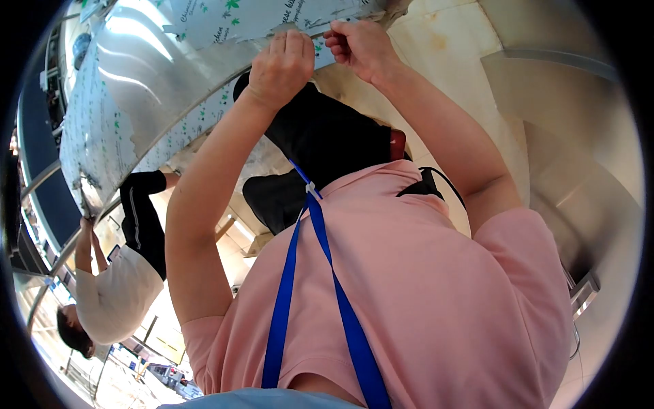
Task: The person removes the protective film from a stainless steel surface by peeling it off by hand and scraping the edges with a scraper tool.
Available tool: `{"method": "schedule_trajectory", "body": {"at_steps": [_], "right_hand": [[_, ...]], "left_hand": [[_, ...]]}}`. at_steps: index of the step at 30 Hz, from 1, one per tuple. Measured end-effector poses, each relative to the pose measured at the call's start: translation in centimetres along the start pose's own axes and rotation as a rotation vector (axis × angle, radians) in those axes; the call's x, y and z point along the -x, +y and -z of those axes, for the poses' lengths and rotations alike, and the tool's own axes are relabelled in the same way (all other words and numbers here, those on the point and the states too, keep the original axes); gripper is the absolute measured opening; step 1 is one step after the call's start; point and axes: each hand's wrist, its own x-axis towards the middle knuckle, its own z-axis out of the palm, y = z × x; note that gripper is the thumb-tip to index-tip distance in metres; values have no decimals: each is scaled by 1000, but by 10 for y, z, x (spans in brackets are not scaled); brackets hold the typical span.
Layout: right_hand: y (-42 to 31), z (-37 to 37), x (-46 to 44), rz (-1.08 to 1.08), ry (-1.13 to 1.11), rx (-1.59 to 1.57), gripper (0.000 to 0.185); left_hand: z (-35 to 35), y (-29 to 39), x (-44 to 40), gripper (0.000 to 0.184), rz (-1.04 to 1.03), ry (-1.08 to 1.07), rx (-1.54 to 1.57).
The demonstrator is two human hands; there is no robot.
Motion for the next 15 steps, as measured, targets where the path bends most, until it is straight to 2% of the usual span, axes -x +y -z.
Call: {"method": "schedule_trajectory", "body": {"at_steps": [5,8,15], "right_hand": [[3,0,0,9,9,-17,22],[3,-9,9,19,27,-75,23],[13,-19,20,19,58,-131,23]], "left_hand": [[2,-2,1,15,14,-58,32],[-1,-12,2,11,-27,84,82],[-3,-20,11,9,-40,127,150]]}}
